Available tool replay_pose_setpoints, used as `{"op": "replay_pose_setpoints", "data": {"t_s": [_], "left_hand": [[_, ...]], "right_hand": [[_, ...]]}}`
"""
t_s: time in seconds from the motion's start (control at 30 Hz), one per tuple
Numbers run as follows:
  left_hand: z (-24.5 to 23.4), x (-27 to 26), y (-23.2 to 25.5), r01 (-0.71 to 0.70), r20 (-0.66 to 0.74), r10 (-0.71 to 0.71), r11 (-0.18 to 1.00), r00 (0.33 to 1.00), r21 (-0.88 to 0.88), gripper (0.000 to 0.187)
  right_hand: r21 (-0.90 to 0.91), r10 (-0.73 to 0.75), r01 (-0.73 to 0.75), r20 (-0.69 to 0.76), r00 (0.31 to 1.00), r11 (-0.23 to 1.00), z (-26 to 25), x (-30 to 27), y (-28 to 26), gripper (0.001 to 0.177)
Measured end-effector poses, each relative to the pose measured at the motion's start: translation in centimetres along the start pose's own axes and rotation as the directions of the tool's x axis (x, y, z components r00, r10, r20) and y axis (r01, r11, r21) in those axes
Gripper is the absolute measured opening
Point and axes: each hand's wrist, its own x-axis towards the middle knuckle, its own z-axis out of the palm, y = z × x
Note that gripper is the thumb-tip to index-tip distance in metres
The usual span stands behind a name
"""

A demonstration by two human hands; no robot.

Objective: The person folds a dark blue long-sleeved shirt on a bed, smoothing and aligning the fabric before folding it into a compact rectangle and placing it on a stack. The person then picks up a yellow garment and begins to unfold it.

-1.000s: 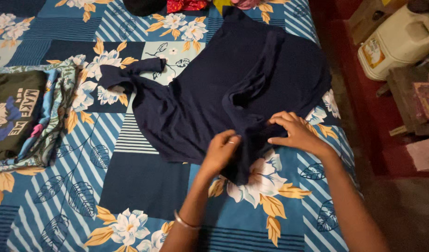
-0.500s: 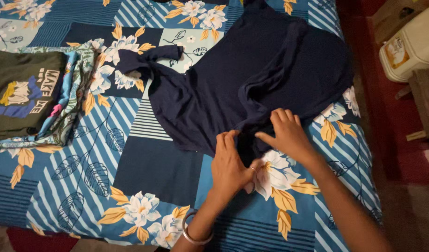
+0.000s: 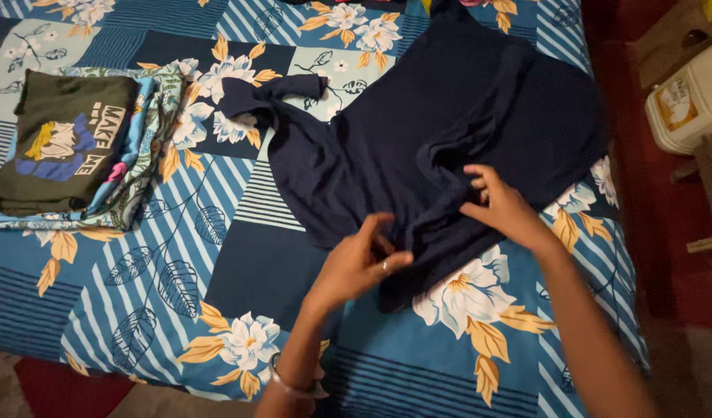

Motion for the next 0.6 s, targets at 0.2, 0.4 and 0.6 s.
{"op": "replay_pose_setpoints", "data": {"t_s": [0.2, 0.4, 0.6], "left_hand": [[4.3, 8.3, -0.7, 0.041, -0.283, -0.048, 0.999, 0.958, -0.031, 0.074], [6.8, 17.2, -3.5, -0.197, -0.429, 0.025, 0.912, 0.903, -0.360, 0.060], [3.5, 14.7, -1.0, -0.060, -0.745, 0.192, 0.978, 0.639, 0.200, 0.067]], "right_hand": [[0.358, -0.279, 0.240, 0.060, 0.958, 0.902, 0.8, 3.6, -1.0, 0.067], [0.163, -0.212, 0.222, -0.077, 0.974, 0.961, 1.8, 1.3, -1.5, 0.050], [-0.444, -0.351, 0.144, -0.429, 0.832, 0.884, -4.3, -0.9, 2.1, 0.039]]}}
